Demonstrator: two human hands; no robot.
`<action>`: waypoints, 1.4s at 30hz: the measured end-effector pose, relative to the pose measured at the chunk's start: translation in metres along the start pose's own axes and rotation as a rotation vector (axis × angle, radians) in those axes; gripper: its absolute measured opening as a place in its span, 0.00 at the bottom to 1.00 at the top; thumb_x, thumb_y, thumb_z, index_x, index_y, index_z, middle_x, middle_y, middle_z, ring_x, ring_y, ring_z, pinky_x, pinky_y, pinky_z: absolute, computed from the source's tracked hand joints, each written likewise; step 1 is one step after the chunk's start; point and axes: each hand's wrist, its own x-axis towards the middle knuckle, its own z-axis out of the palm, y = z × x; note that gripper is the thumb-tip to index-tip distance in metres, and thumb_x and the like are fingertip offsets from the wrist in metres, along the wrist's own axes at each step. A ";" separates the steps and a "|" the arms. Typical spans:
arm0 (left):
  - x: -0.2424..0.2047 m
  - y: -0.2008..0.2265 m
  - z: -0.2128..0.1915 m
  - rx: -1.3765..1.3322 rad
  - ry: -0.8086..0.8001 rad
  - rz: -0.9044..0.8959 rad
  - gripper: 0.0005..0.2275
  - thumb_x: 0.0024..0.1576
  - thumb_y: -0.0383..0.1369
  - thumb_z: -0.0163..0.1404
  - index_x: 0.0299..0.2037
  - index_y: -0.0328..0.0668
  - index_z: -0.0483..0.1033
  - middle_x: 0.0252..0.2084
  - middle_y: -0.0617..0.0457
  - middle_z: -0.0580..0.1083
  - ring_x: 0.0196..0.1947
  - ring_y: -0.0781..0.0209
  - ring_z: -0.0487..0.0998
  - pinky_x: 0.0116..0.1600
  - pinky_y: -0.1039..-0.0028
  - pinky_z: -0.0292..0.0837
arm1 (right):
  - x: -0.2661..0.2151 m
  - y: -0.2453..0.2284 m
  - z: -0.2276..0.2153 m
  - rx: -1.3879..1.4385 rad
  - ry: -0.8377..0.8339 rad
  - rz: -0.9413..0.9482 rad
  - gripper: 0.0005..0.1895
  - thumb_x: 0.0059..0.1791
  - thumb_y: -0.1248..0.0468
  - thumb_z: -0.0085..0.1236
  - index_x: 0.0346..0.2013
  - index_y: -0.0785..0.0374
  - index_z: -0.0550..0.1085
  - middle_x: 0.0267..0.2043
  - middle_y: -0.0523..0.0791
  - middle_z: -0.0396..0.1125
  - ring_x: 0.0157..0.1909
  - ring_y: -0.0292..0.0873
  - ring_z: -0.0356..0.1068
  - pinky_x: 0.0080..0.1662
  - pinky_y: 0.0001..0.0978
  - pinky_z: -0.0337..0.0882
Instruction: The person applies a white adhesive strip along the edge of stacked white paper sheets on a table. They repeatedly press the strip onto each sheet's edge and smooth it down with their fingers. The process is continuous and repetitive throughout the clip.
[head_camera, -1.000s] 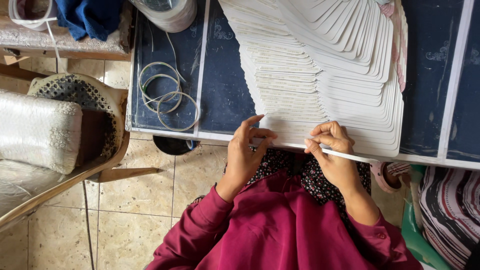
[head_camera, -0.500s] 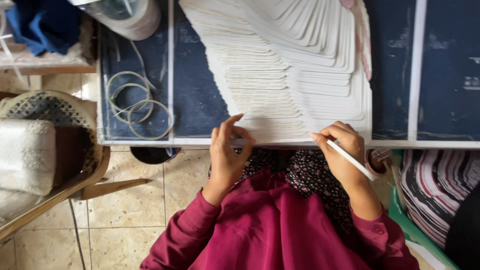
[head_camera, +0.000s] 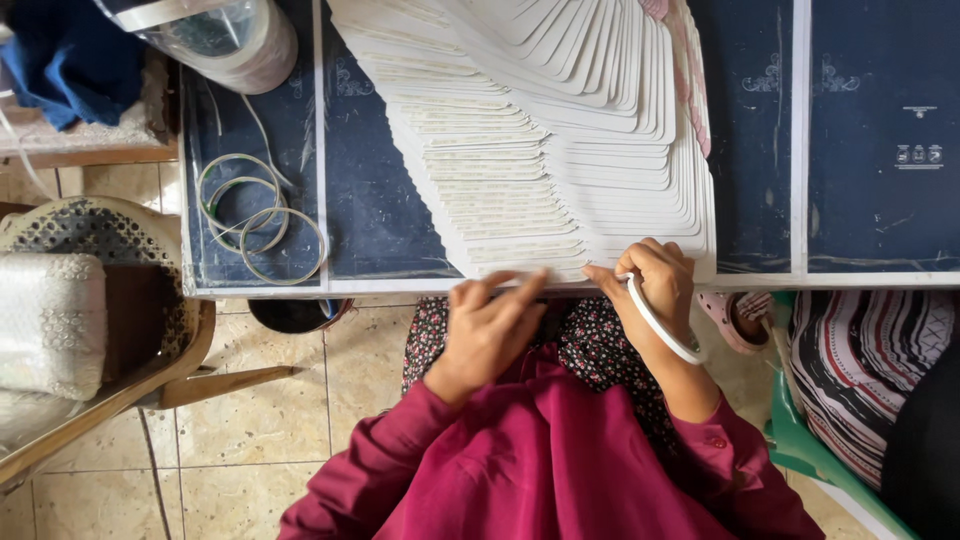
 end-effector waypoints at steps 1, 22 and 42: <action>0.002 0.008 0.004 0.005 0.003 -0.003 0.15 0.57 0.35 0.61 0.55 0.54 0.81 0.46 0.65 0.83 0.52 0.61 0.79 0.55 0.69 0.64 | -0.001 0.003 -0.002 0.002 -0.004 -0.005 0.22 0.42 0.61 0.79 0.22 0.61 0.68 0.23 0.44 0.59 0.32 0.50 0.64 0.41 0.38 0.64; 0.015 0.018 0.001 -0.149 -0.210 -0.040 0.18 0.61 0.27 0.45 0.60 0.38 0.75 0.62 0.42 0.75 0.56 0.44 0.79 0.60 0.61 0.72 | 0.016 -0.003 -0.025 -0.145 -0.121 -0.381 0.04 0.49 0.73 0.63 0.36 0.62 0.79 0.33 0.47 0.74 0.38 0.51 0.75 0.45 0.40 0.72; 0.016 0.007 0.017 -0.048 -0.290 -0.080 0.29 0.51 0.25 0.48 0.68 0.40 0.69 0.57 0.46 0.72 0.52 0.45 0.77 0.50 0.59 0.72 | 0.005 -0.023 -0.023 0.281 -0.118 -0.058 0.12 0.52 0.66 0.64 0.23 0.60 0.78 0.30 0.44 0.74 0.37 0.48 0.76 0.44 0.39 0.73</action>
